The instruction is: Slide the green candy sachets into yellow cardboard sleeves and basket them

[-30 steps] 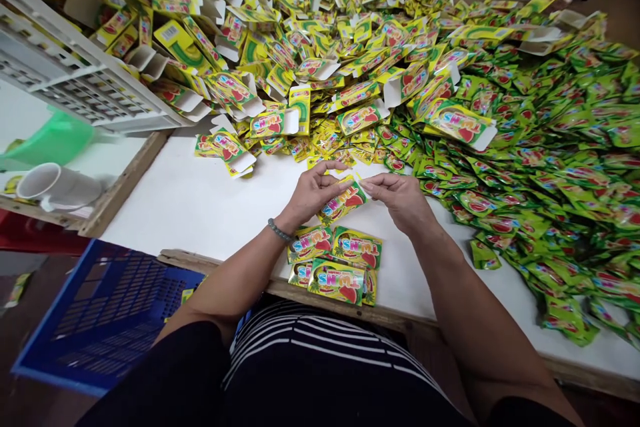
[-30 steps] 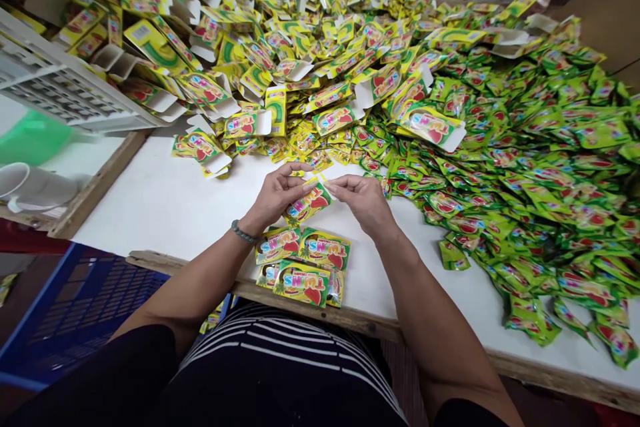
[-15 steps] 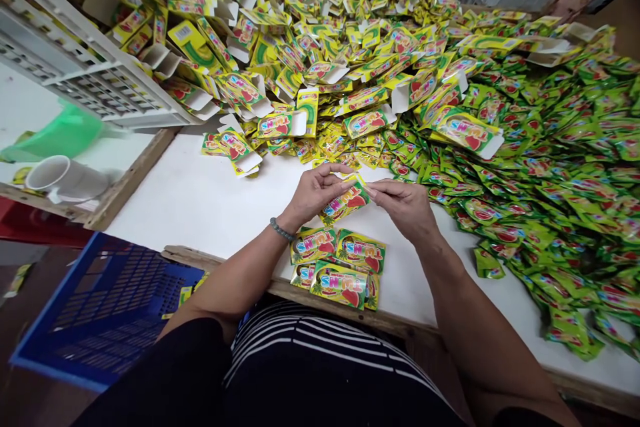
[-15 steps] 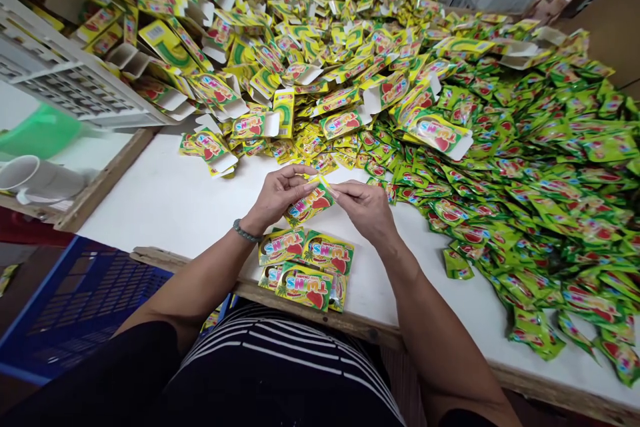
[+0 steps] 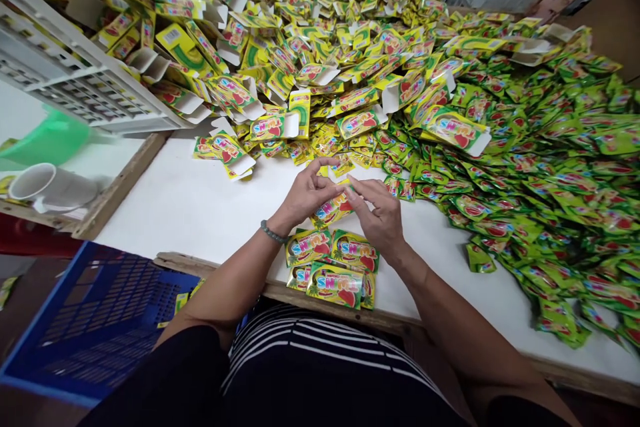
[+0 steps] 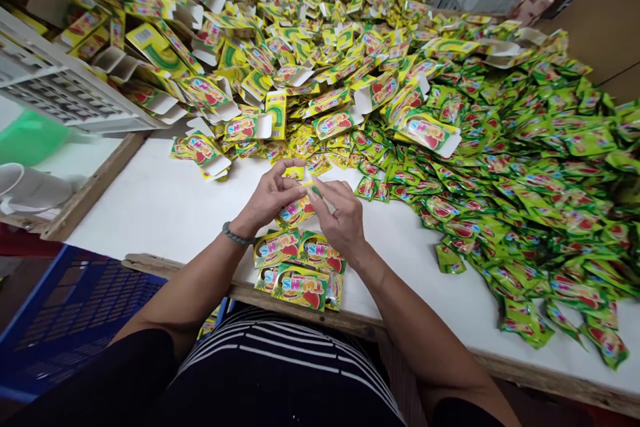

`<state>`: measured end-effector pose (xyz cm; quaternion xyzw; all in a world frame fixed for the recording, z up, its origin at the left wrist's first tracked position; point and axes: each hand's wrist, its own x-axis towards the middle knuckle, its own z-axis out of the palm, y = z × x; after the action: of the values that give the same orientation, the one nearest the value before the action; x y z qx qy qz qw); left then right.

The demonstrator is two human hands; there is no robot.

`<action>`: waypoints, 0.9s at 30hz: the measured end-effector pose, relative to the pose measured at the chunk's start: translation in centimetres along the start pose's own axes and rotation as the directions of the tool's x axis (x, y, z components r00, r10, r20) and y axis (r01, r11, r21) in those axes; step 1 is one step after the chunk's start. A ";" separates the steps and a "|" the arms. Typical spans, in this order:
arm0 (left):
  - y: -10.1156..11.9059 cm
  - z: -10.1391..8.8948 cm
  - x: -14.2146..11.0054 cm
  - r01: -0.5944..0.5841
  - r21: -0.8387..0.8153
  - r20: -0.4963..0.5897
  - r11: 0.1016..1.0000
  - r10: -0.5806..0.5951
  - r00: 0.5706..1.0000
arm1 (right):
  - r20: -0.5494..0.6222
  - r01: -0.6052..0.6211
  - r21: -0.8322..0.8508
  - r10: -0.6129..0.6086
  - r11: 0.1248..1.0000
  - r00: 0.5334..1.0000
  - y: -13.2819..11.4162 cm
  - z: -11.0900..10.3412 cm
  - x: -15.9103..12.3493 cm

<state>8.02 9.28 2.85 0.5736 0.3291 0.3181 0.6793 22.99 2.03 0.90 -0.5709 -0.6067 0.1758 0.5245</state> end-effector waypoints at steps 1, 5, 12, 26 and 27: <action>0.2 -0.2 -0.1 0.008 0.012 0.001 1.000 -0.008 1.000 | 0.030 0.035 -0.020 -0.034 0.999 0.999 0.0 0.0 0.0; 1.0 -1.8 -0.3 0.103 0.114 0.148 0.988 -0.119 0.982 | 0.140 0.037 -0.021 -0.034 0.999 0.990 0.8 -0.5 0.3; 1.4 -4.5 1.5 0.027 0.442 0.307 0.897 -0.179 0.935 | 0.032 -0.041 -0.238 0.050 0.970 0.998 5.8 0.1 3.0; -1.1 -2.2 2.7 -0.124 0.971 0.127 0.207 -0.005 0.992 | 0.255 0.026 -0.550 0.138 0.835 0.957 8.0 -1.7 2.9; -0.9 -2.1 2.4 -0.121 0.970 0.132 0.212 -0.038 0.991 | 0.195 -0.017 -0.594 0.164 0.805 0.967 8.2 -3.0 2.2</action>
<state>7.79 12.32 1.46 0.9000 0.3964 0.0224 0.1798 30.15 5.15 -3.64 -0.7083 -0.6610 0.0715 0.2373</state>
